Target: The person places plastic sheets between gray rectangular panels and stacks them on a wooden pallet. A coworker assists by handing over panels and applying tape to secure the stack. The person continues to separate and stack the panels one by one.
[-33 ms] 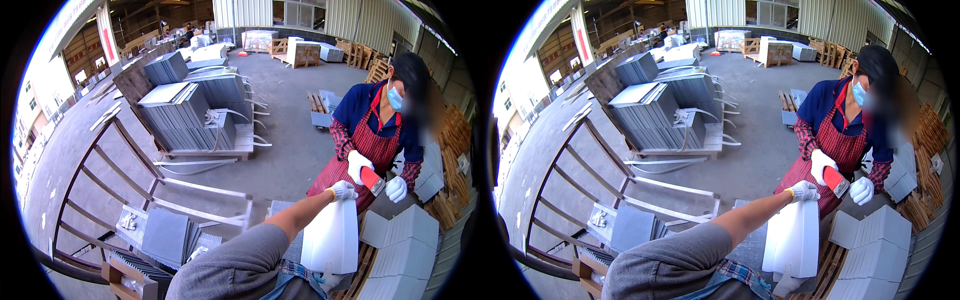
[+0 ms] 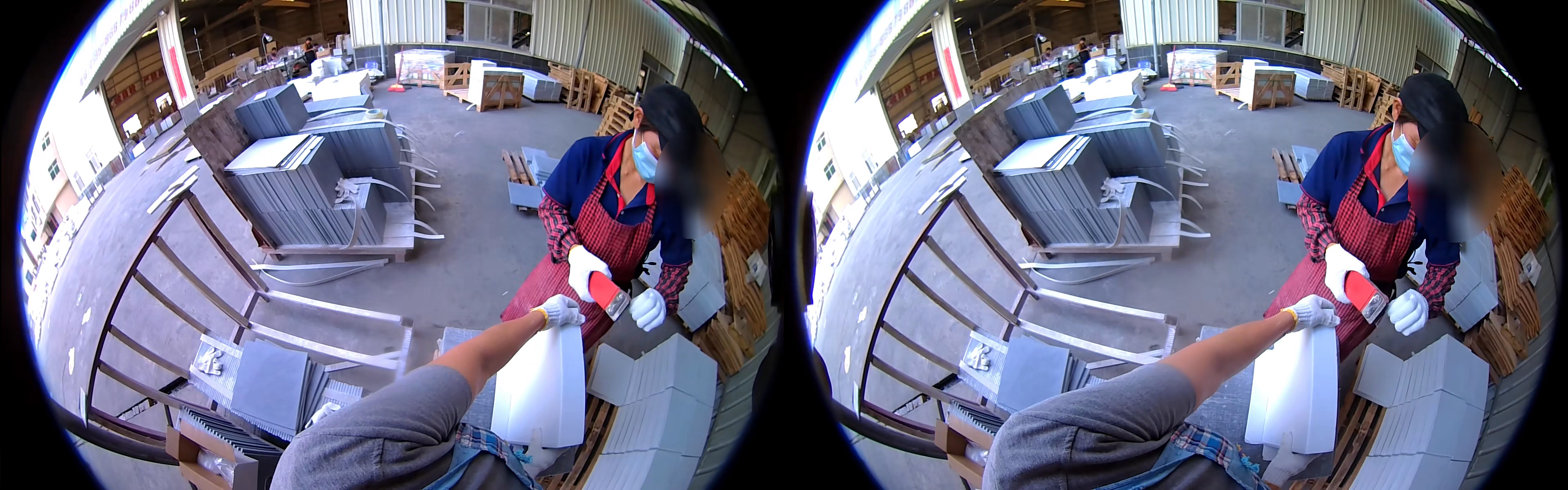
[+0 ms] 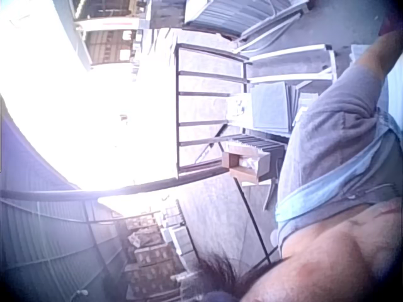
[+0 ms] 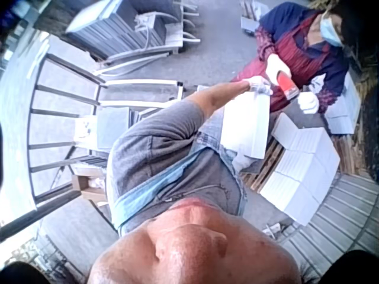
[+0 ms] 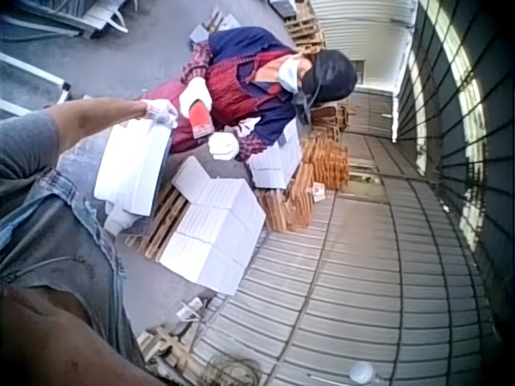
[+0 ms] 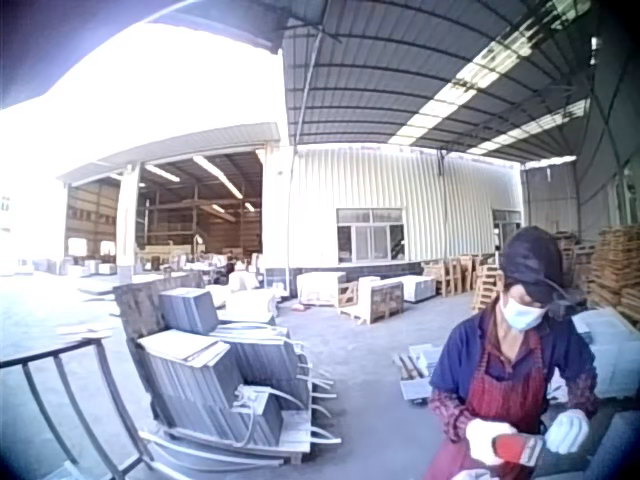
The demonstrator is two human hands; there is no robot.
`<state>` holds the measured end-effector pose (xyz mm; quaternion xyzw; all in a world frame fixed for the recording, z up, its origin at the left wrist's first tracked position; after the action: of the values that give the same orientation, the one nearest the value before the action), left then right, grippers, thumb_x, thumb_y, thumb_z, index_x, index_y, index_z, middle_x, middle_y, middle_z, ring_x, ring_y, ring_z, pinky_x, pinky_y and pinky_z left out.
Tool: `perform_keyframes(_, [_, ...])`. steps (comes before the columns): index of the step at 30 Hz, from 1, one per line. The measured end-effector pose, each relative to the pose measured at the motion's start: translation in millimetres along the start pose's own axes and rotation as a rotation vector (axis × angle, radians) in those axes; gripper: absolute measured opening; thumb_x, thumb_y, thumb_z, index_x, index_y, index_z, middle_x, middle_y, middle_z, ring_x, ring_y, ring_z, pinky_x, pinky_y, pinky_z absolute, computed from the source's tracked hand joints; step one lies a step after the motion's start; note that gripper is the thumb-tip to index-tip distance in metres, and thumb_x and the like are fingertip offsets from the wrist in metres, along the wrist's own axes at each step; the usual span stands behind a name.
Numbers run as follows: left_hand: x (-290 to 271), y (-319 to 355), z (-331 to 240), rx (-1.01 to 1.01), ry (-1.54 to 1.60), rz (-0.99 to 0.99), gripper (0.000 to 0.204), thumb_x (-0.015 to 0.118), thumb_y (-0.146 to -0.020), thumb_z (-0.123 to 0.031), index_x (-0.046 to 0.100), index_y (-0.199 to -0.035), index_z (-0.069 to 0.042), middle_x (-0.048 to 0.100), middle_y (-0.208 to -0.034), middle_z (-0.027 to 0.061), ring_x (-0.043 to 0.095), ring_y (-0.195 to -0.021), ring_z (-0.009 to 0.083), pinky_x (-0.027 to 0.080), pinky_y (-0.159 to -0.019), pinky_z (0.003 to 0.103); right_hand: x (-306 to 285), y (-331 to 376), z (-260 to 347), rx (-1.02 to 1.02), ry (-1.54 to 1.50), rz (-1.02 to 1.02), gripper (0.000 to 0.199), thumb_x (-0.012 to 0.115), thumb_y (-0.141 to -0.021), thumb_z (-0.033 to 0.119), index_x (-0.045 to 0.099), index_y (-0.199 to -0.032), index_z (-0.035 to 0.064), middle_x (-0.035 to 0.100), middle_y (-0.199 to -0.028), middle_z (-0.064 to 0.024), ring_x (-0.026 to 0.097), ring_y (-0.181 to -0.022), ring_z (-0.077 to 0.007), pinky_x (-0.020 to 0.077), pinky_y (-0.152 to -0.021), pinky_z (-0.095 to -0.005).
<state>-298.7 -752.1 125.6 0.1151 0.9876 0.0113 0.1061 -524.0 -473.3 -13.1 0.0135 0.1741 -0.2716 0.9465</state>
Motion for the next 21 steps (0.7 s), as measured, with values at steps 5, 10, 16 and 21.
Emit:
perform_keyframes(5, [-6.1,-6.5,9.9,0.001,0.016,0.009,0.030,0.079,-0.082,-0.032,0.074,-0.093,-0.004,0.070,-0.084,0.0051,0.063,-0.081,0.0153,0.051,-0.080,0.034,7.0,2.0,9.2,0.023,0.050,-0.015,0.106,0.086,-0.066,0.016,0.027,-0.152,-0.0031,0.050,-0.141,-0.0235,0.051,-0.129,-0.0388,0.0425,-0.109,-0.0460])
perform_keyframes(10, [-13.1,-4.0,9.3,0.009,0.017,0.020,0.029,0.078,-0.082,-0.032,0.074,-0.091,-0.004,0.070,-0.084,0.0044,0.063,-0.081,0.0148,0.051,-0.079,0.034,13.6,4.3,8.8,0.011,0.083,-0.035,0.106,0.087,-0.065,0.017,0.028,-0.151,-0.0029,0.051,-0.140,-0.0233,0.052,-0.128,-0.0387,0.0435,-0.108,-0.0460])
perform_keyframes(16, [-21.0,-0.8,6.7,-0.001,0.003,0.006,0.031,0.079,-0.081,-0.032,0.075,-0.095,-0.004,0.071,-0.087,0.0056,0.064,-0.083,0.0160,0.052,-0.081,0.034,19.8,5.4,5.5,0.032,0.024,-0.036,0.105,0.087,-0.065,0.018,0.030,-0.151,-0.0010,0.052,-0.140,-0.0226,0.053,-0.127,-0.0386,0.0444,-0.107,-0.0472])
perform_keyframes(21, [-26.0,0.2,4.7,-0.006,-0.011,-0.030,0.032,0.079,-0.081,-0.032,0.076,-0.096,-0.004,0.072,-0.087,0.0059,0.065,-0.083,0.0159,0.052,-0.081,0.034,22.6,6.3,7.7,0.052,0.021,-0.024,0.105,0.087,-0.065,0.019,0.031,-0.151,0.0011,0.053,-0.140,-0.0220,0.053,-0.127,-0.0391,0.0441,-0.107,-0.0475])
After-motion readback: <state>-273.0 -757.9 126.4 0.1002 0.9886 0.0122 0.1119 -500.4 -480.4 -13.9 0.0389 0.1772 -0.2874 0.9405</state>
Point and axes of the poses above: each hand's wrist, its own y-axis away from the middle knuckle, its own x-axis out of the palm, z = x × y, the point moved 1 cm from there along -y, towards the middle knuckle
